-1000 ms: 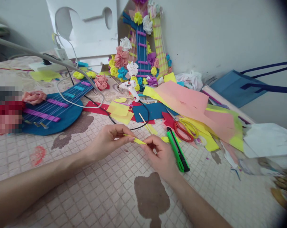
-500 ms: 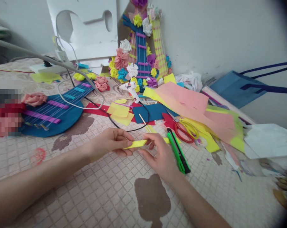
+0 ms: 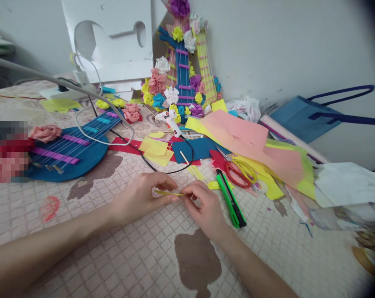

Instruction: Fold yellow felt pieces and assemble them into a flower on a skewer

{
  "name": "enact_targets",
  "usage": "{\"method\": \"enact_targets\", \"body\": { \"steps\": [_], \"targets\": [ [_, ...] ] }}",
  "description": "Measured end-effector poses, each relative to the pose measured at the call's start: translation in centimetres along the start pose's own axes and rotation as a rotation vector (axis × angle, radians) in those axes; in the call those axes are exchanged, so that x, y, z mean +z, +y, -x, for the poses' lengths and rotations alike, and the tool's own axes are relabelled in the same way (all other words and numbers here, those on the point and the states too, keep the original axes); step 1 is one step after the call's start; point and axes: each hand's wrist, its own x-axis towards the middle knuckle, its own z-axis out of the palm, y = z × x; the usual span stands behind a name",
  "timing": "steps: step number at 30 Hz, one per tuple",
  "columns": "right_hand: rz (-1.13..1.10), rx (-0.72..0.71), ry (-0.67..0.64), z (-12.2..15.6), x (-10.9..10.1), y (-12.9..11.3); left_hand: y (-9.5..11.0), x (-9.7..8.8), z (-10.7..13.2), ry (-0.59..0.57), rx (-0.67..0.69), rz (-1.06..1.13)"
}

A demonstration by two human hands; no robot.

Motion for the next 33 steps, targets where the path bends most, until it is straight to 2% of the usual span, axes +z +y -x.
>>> {"method": "enact_targets", "body": {
  "steps": [3, 6, 9, 14, 20, 25, 28, 33],
  "targets": [
    [-0.079, 0.135, -0.024, 0.0, 0.2, -0.2, 0.2, 0.2, 0.1, 0.011, -0.060, 0.031],
    [-0.231, 0.295, -0.070, 0.0, 0.3, 0.0, -0.2, 0.1, -0.1, 0.003, -0.178, 0.212],
    [-0.336, 0.373, -0.107, 0.0, 0.2, 0.1, -0.6, 0.0, -0.4, -0.011, -0.240, 0.334],
    [-0.356, 0.440, -0.115, -0.1, 0.1, 0.3, -1.0, 0.0, -0.6, -0.045, -0.276, 0.342],
    [-0.409, 0.433, -0.090, -0.1, 0.6, 0.3, -0.5, 0.3, -0.4, -0.077, -0.236, 0.202],
    [-0.408, 0.513, -0.034, -0.2, 0.7, 0.0, -0.7, -0.1, -0.5, -0.125, -0.233, 0.272],
    [-0.403, 0.529, -0.036, -0.2, 0.6, 0.0, -1.2, -0.3, -0.5, -0.126, -0.240, 0.239],
    [-0.384, 0.586, -0.031, -0.1, 0.5, 0.1, -1.9, -1.1, -1.0, -0.181, -0.331, 0.331]
  ]
}}
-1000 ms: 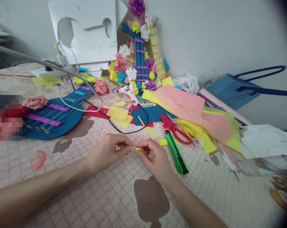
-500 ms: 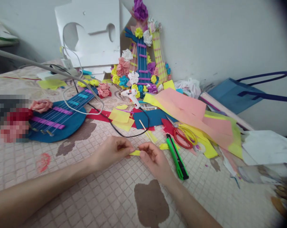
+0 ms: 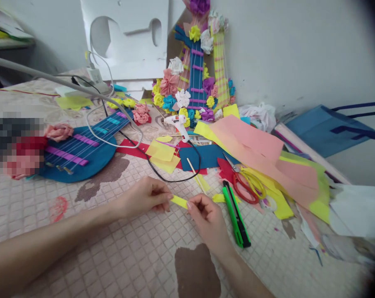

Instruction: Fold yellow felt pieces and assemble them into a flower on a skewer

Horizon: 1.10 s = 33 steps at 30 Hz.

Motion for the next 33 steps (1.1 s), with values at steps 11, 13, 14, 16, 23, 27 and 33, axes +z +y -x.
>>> {"method": "enact_targets", "body": {
  "steps": [11, 13, 14, 16, 23, 27, 33],
  "targets": [
    [0.000, -0.040, -0.017, -0.1, 0.1, 0.0, 1.1, 0.8, 0.9, 0.186, 0.261, -0.369],
    [0.050, -0.085, -0.003, 0.0, -0.4, -0.4, 0.9, 0.7, 1.0, 0.186, 0.238, -0.349],
    [0.080, -0.117, 0.020, 0.0, -0.9, -0.6, 0.8, 0.6, 1.0, 0.176, 0.230, -0.335],
    [0.163, -0.204, 0.116, 0.1, -2.6, -0.9, 0.7, 0.3, 0.8, 0.157, 0.216, -0.306],
    [0.814, -0.258, 0.462, 1.5, -10.5, 2.5, 2.5, 3.2, -1.9, 0.166, 0.239, -0.225],
    [0.851, -0.123, 0.358, 2.2, -10.9, 4.4, 4.9, 7.3, -5.6, 0.173, 0.330, -0.324],
    [0.929, -0.053, 0.331, 2.3, -9.8, 4.2, 4.7, 10.7, -9.1, 0.255, 0.316, -0.480]
  ]
}}
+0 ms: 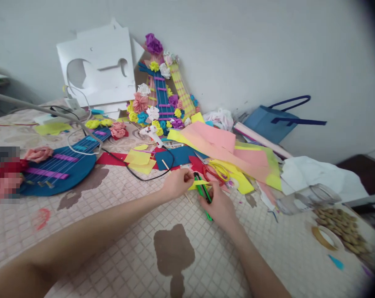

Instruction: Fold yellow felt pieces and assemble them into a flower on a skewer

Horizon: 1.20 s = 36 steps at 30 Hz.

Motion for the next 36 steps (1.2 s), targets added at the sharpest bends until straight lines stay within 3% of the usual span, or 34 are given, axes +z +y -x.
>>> {"method": "enact_targets", "body": {
  "steps": [5, 10, 12, 19, 22, 26, 30, 33, 36],
  "targets": [
    [-0.070, 0.015, 0.060, 0.0, -0.3, 0.1, -0.6, 0.6, 0.4, 0.015, -0.045, -0.170],
    [-0.220, 0.063, 0.343, 0.1, -1.0, 0.7, -0.5, 1.0, 0.0, 0.015, -0.092, -0.280],
    [-0.235, 0.039, 0.383, 0.2, -1.1, 0.5, -0.6, 1.1, -0.1, 0.014, -0.093, -0.304],
    [0.079, -0.081, 0.101, 0.2, 0.4, -1.1, -1.0, 1.3, 0.0, 0.028, -0.035, -0.352],
    [0.086, -0.089, 0.072, 0.2, 0.9, -0.8, -1.1, 0.9, 0.5, 0.047, 0.044, -0.379],
    [0.028, -0.095, 0.132, 0.4, 0.7, -0.2, -1.9, -1.6, 2.3, 0.084, 0.219, -0.428],
    [-0.069, -0.169, 0.318, 0.6, 0.0, -1.0, -4.8, -6.6, 4.3, 0.151, 0.268, -0.486],
    [-0.162, -0.319, 0.321, 0.4, 0.1, -3.2, -7.9, -10.0, 4.6, 0.239, 0.241, -0.604],
    [-0.207, -0.491, 0.225, -0.4, 0.7, -6.7, -10.4, -11.5, 3.6, 0.285, 0.222, -0.645]
  ]
}}
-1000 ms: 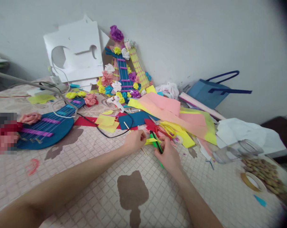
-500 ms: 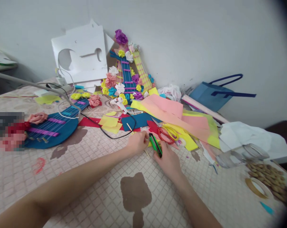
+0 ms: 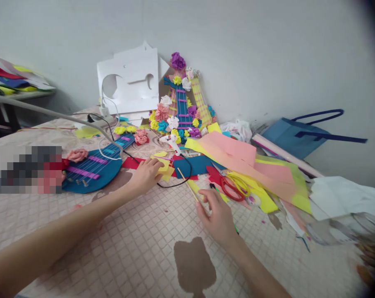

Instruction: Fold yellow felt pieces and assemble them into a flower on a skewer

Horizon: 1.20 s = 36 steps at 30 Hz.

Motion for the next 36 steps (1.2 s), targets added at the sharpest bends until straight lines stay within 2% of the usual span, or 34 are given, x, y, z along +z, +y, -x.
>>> {"method": "enact_targets", "body": {
  "steps": [5, 8, 11, 13, 15, 16, 19, 22, 26, 31, 36],
  "targets": [
    [-0.104, -0.167, -0.163, -2.4, 2.9, -3.2, -1.3, 2.0, -2.0, 0.005, 0.056, 0.025],
    [-0.157, -0.156, -0.185, -2.1, 3.9, -3.3, -1.0, 1.4, -2.0, 0.049, 0.065, 0.064],
    [-0.221, -0.049, -0.127, -1.1, 4.1, -2.4, 0.3, -0.6, -0.2, 0.108, 0.150, 0.152],
    [-0.272, 0.056, -0.061, -0.6, 3.8, -1.8, 1.6, -1.9, 1.8, 0.156, 0.336, 0.361],
    [-0.309, 0.100, -0.046, -0.5, 3.5, -1.5, 2.6, -2.8, 3.8, 0.052, 0.474, 0.478],
    [-0.320, 0.083, -0.083, -0.5, 3.3, -1.5, 2.9, -3.0, 4.5, -0.003, 0.497, 0.514],
    [-0.323, -0.047, -0.307, -0.6, 3.1, -1.6, 3.1, -2.9, 5.6, -0.196, 0.480, 0.559],
    [-0.293, -0.112, -0.419, -0.6, 3.3, -1.7, 2.9, -2.4, 5.4, -0.274, 0.447, 0.569],
    [-0.311, -0.107, -0.394, -0.6, 3.5, -1.5, 2.9, -2.2, 5.2, -0.229, 0.408, 0.576],
    [-0.345, -0.143, -0.269, -0.7, 3.3, -1.5, 2.4, -2.3, 5.3, -0.190, 0.387, 0.523],
    [-0.321, -0.143, -0.301, -0.7, 3.4, -1.5, 1.7, -1.7, 5.5, -0.254, 0.363, 0.544]
  ]
}}
